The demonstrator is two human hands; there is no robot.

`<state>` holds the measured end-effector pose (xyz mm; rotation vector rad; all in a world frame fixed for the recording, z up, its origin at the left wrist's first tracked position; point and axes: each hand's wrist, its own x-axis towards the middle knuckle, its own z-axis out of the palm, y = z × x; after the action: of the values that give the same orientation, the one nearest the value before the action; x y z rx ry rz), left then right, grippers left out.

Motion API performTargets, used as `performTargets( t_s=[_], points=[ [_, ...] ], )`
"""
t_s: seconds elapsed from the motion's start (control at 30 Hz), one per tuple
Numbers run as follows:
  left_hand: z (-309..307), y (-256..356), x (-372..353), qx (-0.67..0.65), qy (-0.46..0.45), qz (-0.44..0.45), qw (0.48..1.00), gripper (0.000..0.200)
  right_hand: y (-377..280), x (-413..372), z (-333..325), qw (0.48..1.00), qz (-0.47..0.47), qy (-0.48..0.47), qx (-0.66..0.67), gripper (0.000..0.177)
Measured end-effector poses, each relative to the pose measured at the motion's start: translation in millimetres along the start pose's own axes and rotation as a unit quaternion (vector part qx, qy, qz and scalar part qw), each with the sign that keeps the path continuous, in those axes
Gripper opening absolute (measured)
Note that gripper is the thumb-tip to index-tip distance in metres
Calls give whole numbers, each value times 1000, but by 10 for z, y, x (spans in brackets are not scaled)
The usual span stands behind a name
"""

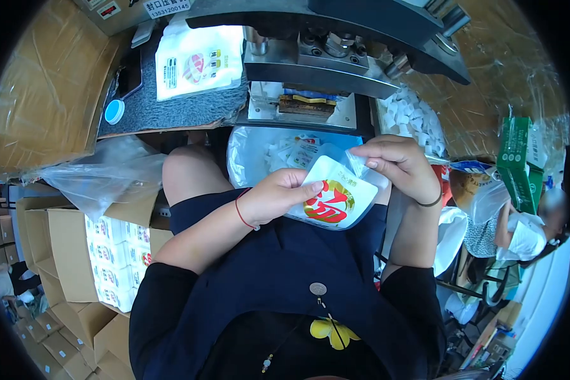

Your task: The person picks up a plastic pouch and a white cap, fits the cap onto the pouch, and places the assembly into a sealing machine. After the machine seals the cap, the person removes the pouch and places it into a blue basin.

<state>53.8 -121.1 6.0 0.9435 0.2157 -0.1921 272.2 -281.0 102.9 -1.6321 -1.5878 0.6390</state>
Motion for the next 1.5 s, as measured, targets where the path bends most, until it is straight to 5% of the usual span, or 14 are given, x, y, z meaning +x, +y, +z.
performTargets(
  t_s=[0.57, 0.7, 0.73, 0.8, 0.9, 1.0, 1.17, 1.2, 1.27, 1.33, 1.4, 1.43, 1.5],
  points=[
    [-77, -58, 69, 24, -7, -13, 1000, 31, 60, -37, -2, 999, -13, -26, -24, 19],
    [-117, -46, 57, 20, 2, 1, 1000, 28, 251, -91, -43, 982, 96, 159, 20, 32],
    [-164, -77, 59, 8, 4, 8, 1000, 28, 359, -126, -111, 961, 132, 221, -101, 31],
    [-219, -74, 57, -6, 20, 27, 999, 28, 731, -172, -198, 934, 115, 328, -87, 29],
    [-295, -2, 85, -42, 55, 70, 995, 28, 1002, -224, -346, 873, 74, 307, -373, 29],
    [-391, 162, 187, -68, 95, 82, 990, 28, 1147, -225, -244, 851, 66, 316, -414, 24],
    [-460, 374, 274, -88, 144, 49, 985, 32, 1199, -185, -89, 846, 104, 426, -305, 23],
    [-537, 335, 300, 24, 212, 95, 972, 34, 1246, -201, -80, 844, 104, 440, -289, 23],
    [-778, 286, 342, 243, 335, 184, 892, 38, 1316, -257, -105, 848, 136, 420, -293, 25],
    [-1097, 693, 257, 305, 437, 297, 793, 46, 1286, -289, -105, 852, 149, 391, -316, 28],
    [-1466, 1130, 127, 642, 485, 369, 465, 60, 1109, -270, -145, 856, 140, 349, -355, 31],
    [-1629, 1139, 108, 754, 481, 240, 378, 67, 1073, -228, -197, 824, 32, 361, -437, 31],
    [-1632, 932, -118, 800, 383, 191, 421, 64, 876, -183, -85, 833, 56, 438, -333, 27]
  ],
)
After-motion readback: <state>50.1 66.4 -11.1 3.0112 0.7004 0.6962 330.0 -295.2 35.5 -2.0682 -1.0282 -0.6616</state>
